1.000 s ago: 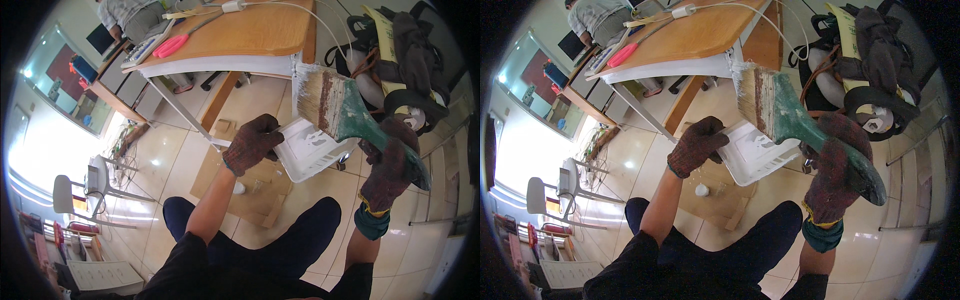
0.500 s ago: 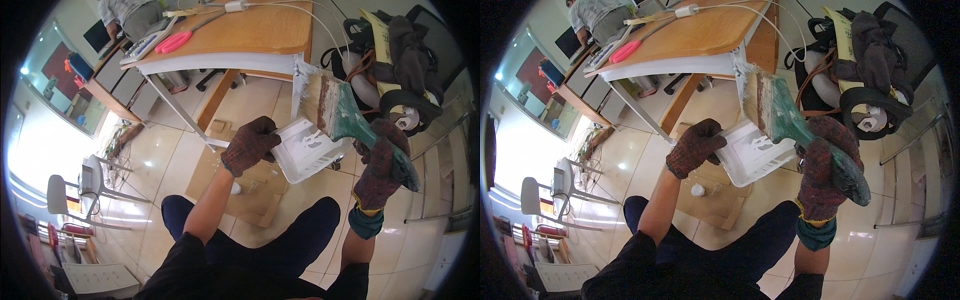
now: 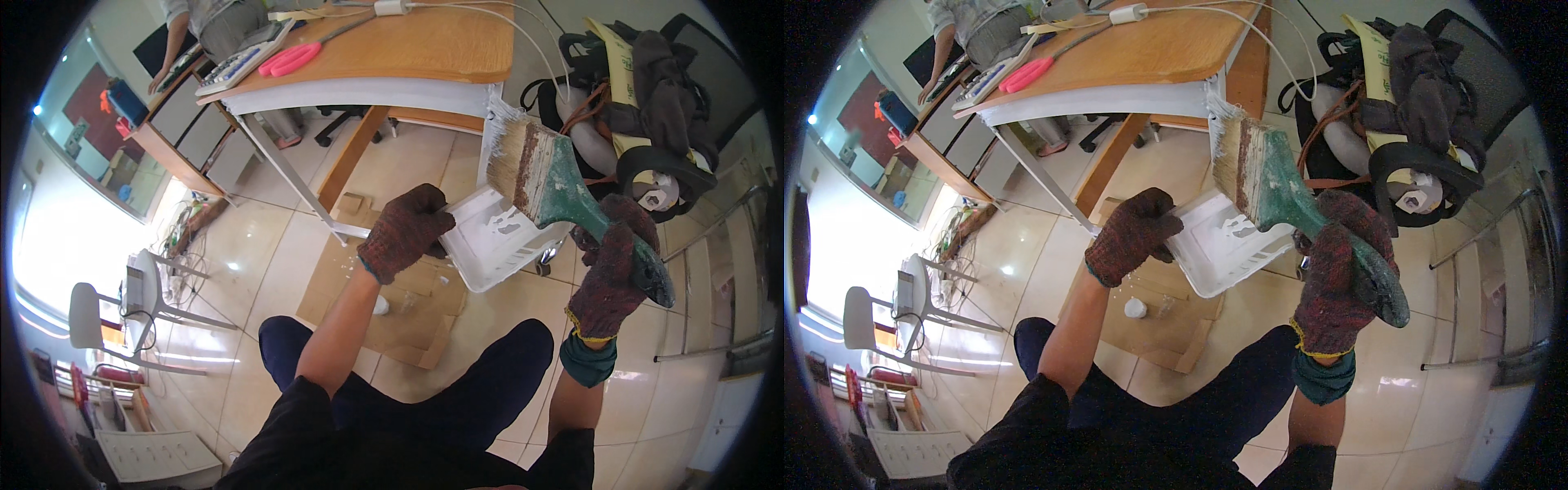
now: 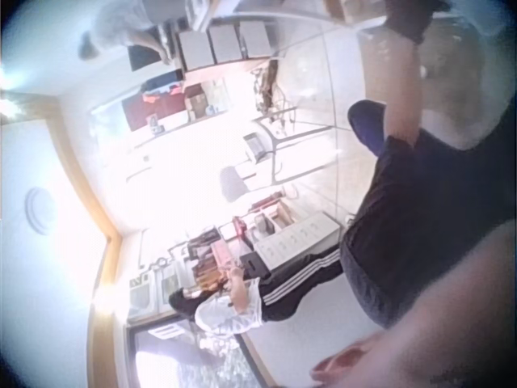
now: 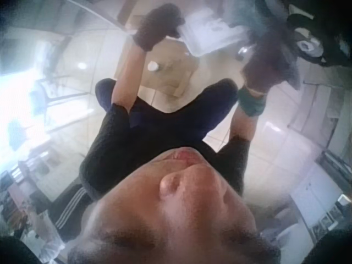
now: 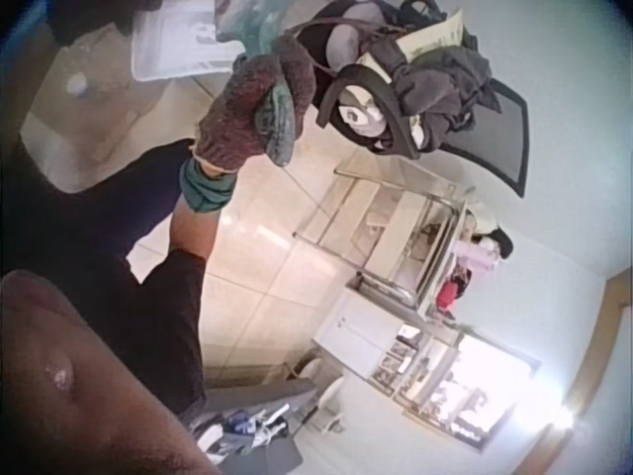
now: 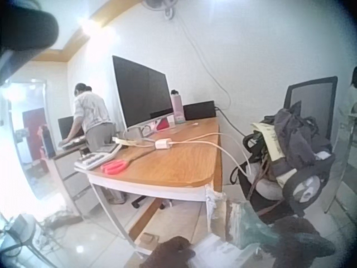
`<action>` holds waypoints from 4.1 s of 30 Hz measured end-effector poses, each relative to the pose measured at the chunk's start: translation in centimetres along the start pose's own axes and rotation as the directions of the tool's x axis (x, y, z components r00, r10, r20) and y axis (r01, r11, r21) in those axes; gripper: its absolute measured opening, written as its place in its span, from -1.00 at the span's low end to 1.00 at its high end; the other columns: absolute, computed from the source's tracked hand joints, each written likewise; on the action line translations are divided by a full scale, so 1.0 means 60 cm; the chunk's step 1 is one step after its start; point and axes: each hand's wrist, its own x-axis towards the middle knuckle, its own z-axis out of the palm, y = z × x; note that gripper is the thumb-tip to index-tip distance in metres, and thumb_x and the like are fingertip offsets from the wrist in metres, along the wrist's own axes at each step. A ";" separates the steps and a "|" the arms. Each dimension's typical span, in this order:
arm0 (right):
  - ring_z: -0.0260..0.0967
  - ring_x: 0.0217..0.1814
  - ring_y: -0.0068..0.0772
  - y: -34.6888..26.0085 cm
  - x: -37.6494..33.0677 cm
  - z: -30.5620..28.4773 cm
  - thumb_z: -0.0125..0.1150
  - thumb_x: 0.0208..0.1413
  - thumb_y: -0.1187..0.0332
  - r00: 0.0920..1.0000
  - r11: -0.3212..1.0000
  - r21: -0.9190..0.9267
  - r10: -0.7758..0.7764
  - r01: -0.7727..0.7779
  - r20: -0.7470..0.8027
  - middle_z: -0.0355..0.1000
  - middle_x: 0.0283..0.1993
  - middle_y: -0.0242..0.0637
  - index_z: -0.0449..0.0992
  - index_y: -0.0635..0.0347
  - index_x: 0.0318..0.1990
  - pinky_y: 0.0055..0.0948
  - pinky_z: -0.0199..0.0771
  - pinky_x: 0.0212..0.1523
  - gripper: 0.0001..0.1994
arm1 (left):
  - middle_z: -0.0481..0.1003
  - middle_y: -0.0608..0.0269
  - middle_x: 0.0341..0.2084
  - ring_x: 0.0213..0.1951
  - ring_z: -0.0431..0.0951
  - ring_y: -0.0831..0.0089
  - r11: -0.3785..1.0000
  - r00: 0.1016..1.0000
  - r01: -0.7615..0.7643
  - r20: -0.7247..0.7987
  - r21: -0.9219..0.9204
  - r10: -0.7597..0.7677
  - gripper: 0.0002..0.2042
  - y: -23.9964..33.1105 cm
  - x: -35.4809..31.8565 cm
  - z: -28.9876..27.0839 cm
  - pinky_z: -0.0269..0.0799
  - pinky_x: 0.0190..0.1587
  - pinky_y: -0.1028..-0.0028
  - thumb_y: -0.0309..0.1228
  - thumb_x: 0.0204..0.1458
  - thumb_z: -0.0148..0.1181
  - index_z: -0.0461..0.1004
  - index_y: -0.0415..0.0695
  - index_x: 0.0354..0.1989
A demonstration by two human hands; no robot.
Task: The person is painting the white metal frame of a desk with white paint using a brush. They repeatedly dip the brush into a paint tray and apply paint to the frame legs and crossbars.
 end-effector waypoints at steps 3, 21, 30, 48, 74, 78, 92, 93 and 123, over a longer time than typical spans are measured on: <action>0.46 -0.20 -0.33 -0.002 -0.002 -0.001 0.28 0.02 0.33 1.000 0.999 0.042 0.001 0.000 -0.026 0.46 -0.14 -0.12 0.46 0.30 -0.08 -0.38 0.55 -0.31 -0.66 | 0.47 0.12 -0.43 -0.43 0.56 0.42 1.000 1.000 -0.003 -0.027 0.004 0.003 -0.80 -0.002 0.001 -0.002 0.58 -0.41 0.45 -0.48 -0.04 0.14 0.38 -0.33 -0.27; 0.47 -0.23 -0.25 -0.010 -0.011 -0.001 0.28 0.02 0.31 1.000 0.998 0.053 -0.015 0.015 -0.010 0.45 -0.12 -0.07 0.44 0.34 -0.05 -0.38 0.58 -0.35 -0.63 | 0.43 0.20 -0.41 -0.42 0.51 0.50 0.999 0.999 -0.044 -0.013 0.032 0.045 -0.77 0.001 -0.003 -0.015 0.56 -0.45 0.47 -0.43 -0.03 0.20 0.36 -0.28 -0.25; 0.47 -0.23 -0.28 0.004 -0.014 0.003 0.28 0.02 0.30 0.999 1.000 -0.017 0.018 -0.019 -0.039 0.46 -0.16 -0.08 0.45 0.32 -0.07 -0.40 0.57 -0.36 -0.64 | 0.44 0.19 -0.41 -0.45 0.51 0.51 0.999 0.999 -0.039 -0.028 0.019 0.039 -0.75 0.005 -0.014 -0.020 0.54 -0.46 0.49 -0.42 -0.03 0.20 0.36 -0.28 -0.23; 0.48 -0.21 -0.24 0.017 -0.014 -0.009 0.26 0.04 0.34 0.998 0.997 0.044 -0.066 0.066 -0.018 0.45 -0.09 -0.05 0.45 0.33 -0.05 -0.38 0.59 -0.35 -0.66 | 0.43 0.19 -0.39 -0.45 0.52 0.49 0.985 0.992 -0.117 -0.026 0.127 0.121 -0.72 -0.026 0.009 -0.026 0.57 -0.46 0.49 -0.43 -0.03 0.21 0.34 -0.31 -0.20; 0.47 -0.18 -0.32 0.020 -0.005 0.002 0.27 0.03 0.38 0.989 0.988 -0.041 -0.150 0.151 0.011 0.48 -0.13 -0.10 0.45 0.33 -0.05 -0.42 0.55 -0.24 -0.67 | 0.44 0.21 -0.42 -0.45 0.52 0.51 0.997 0.997 -0.058 -0.045 0.042 0.060 -0.77 0.007 -0.007 -0.016 0.57 -0.48 0.51 -0.45 -0.03 0.20 0.36 -0.29 -0.26; 0.46 -0.16 -0.36 0.014 -0.009 -0.006 0.28 0.02 0.39 0.995 0.992 -0.077 -0.098 0.100 0.025 0.49 -0.14 -0.12 0.46 0.33 -0.06 -0.41 0.54 -0.19 -0.67 | 0.45 0.19 -0.42 -0.45 0.53 0.50 0.998 0.998 -0.030 -0.053 0.060 0.033 -0.76 0.012 -0.010 -0.018 0.57 -0.48 0.50 -0.45 -0.03 0.20 0.36 -0.30 -0.24; 0.45 -0.25 -0.36 -0.010 -0.016 0.002 0.27 0.05 0.29 0.999 0.996 0.079 -0.041 0.040 0.011 0.48 -0.16 -0.14 0.46 0.30 -0.08 -0.38 0.52 -0.30 -0.66 | 0.44 0.15 -0.39 -0.43 0.54 0.48 0.992 0.996 -0.059 -0.056 0.112 0.066 -0.73 -0.002 -0.001 -0.018 0.57 -0.48 0.47 -0.44 -0.03 0.20 0.34 -0.32 -0.21; 0.45 -0.25 -0.35 -0.007 -0.016 0.006 0.26 0.05 0.29 0.999 0.989 0.136 -0.049 0.050 -0.010 0.47 -0.16 -0.13 0.46 0.30 -0.07 -0.38 0.52 -0.33 -0.66 | 0.44 0.14 -0.38 -0.43 0.54 0.47 0.995 0.997 -0.052 -0.050 0.089 0.056 -0.72 0.003 -0.003 -0.015 0.57 -0.48 0.47 -0.44 -0.03 0.20 0.34 -0.33 -0.20; 0.44 -0.37 -0.41 0.020 -0.007 0.011 0.29 0.02 0.32 0.992 0.930 0.366 0.020 0.026 -0.121 0.47 -0.21 -0.14 0.44 0.31 -0.10 -0.48 0.50 -0.48 -0.67 | 0.42 0.16 -0.40 -0.44 0.53 0.44 0.990 0.994 0.017 -0.112 0.143 -0.001 -0.74 0.018 -0.006 -0.002 0.59 -0.45 0.48 -0.46 -0.04 0.18 0.36 -0.33 -0.21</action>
